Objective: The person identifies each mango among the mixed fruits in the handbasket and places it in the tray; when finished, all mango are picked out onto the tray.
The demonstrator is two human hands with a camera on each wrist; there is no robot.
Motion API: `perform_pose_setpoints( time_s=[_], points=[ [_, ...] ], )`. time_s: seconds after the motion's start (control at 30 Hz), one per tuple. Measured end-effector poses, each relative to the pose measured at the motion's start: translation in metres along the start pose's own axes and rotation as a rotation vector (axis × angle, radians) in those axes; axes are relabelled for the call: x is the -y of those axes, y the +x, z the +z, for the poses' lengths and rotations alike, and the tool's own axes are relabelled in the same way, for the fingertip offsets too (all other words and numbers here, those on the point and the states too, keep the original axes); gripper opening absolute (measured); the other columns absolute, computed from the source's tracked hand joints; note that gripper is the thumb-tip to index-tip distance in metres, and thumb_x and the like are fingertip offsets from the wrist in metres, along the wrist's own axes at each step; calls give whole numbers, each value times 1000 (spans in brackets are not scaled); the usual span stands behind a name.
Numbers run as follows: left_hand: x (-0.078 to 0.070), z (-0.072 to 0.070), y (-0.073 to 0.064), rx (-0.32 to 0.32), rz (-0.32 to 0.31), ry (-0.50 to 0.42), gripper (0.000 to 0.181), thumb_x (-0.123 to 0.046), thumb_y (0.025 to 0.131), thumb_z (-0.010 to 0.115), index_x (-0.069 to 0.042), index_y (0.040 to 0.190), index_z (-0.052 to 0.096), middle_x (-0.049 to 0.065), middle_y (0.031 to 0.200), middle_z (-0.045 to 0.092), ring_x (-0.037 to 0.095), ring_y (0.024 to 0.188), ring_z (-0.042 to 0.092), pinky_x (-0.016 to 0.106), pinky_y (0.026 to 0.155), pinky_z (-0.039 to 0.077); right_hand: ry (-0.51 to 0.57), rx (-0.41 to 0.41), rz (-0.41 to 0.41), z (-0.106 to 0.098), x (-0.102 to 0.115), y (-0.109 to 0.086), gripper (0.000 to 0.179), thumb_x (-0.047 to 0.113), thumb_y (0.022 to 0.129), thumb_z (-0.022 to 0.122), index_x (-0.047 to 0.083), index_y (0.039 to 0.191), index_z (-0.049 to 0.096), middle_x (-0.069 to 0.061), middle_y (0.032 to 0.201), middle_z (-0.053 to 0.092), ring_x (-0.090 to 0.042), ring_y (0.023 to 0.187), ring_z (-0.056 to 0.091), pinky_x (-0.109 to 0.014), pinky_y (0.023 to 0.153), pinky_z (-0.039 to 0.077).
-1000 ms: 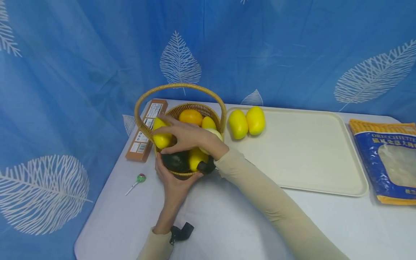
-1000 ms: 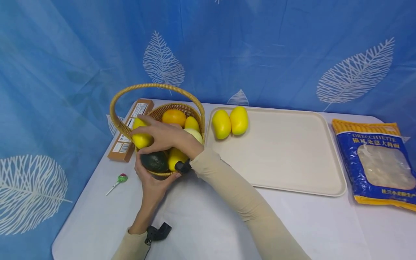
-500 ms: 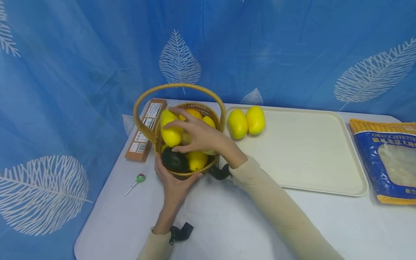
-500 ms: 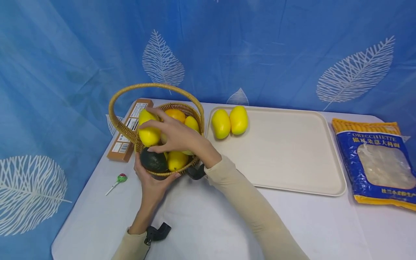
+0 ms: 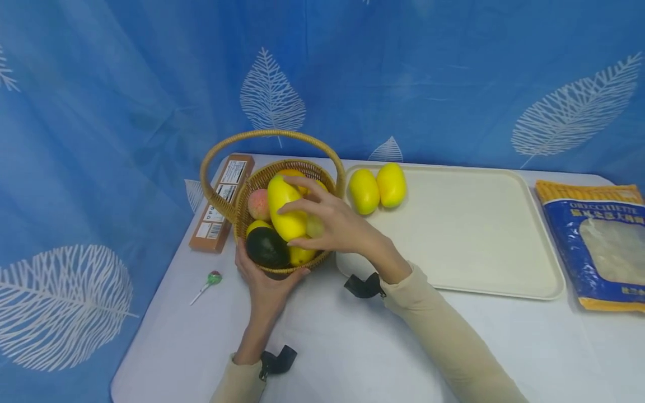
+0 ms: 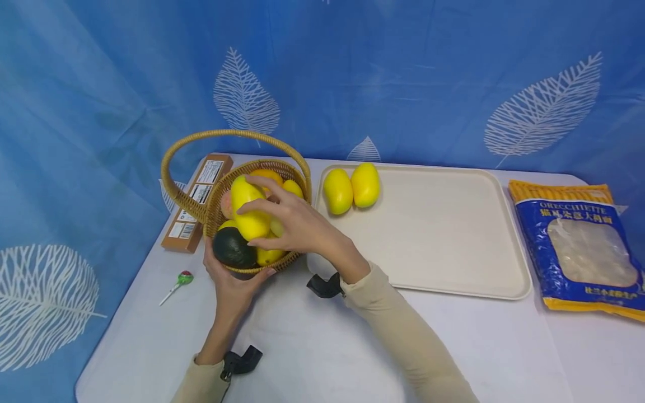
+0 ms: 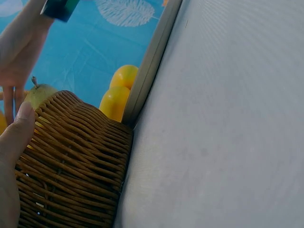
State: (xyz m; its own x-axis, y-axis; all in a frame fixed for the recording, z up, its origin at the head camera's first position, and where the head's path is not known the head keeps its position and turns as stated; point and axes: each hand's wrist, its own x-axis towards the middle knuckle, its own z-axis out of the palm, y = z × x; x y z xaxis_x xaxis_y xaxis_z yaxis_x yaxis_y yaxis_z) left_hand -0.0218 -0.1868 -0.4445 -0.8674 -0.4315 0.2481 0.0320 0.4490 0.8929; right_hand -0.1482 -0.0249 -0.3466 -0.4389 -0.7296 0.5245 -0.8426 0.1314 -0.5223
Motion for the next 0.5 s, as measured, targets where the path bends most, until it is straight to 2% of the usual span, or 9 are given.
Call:
perform_pose_setpoints(
  time_s=[0.13, 0.2, 0.3, 0.4, 0.5],
  points=[
    [-18, -4, 0, 3, 30, -34, 130, -5, 63, 90, 0, 154, -2, 24, 158, -2, 37, 144, 9, 66, 117, 10, 2, -17, -20, -11, 5, -9, 48, 33, 78, 82, 17, 120, 66, -11, 154, 34, -26, 128, 51, -36, 102, 50],
    [-22, -5, 0, -1, 36, -43, 129, -3, 62, 90, 3, 153, -1, 27, 157, -2, 39, 143, 9, 67, 116, 10, 20, -42, -43, -20, 9, -13, 48, 31, 77, 83, 17, 120, 66, -12, 154, 33, -26, 125, 53, -35, 101, 51],
    [-14, -2, 1, -4, 11, -34, 131, -7, 63, 91, -4, 155, -2, 21, 159, -1, 34, 144, 9, 66, 117, 10, 63, -92, -74, -37, 16, -19, 50, 23, 75, 85, 15, 121, 65, -13, 154, 32, -27, 130, 50, -37, 103, 50],
    [0, 0, 1, -9, -15, -20, 135, -14, 63, 93, -13, 157, -4, 12, 161, 0, 28, 145, 10, 63, 118, 11, 79, -148, -102, -56, 20, -23, 53, 18, 72, 85, 12, 121, 64, -16, 154, 33, -29, 136, 43, -38, 104, 48],
    [7, 0, 1, -18, -20, -15, 137, -20, 62, 94, -19, 157, -4, 5, 162, 0, 24, 146, 10, 61, 119, 12, 63, -205, -116, -74, 18, -28, 54, 23, 75, 83, 8, 123, 63, -19, 153, 34, -31, 135, 43, -36, 103, 49]
  ],
)
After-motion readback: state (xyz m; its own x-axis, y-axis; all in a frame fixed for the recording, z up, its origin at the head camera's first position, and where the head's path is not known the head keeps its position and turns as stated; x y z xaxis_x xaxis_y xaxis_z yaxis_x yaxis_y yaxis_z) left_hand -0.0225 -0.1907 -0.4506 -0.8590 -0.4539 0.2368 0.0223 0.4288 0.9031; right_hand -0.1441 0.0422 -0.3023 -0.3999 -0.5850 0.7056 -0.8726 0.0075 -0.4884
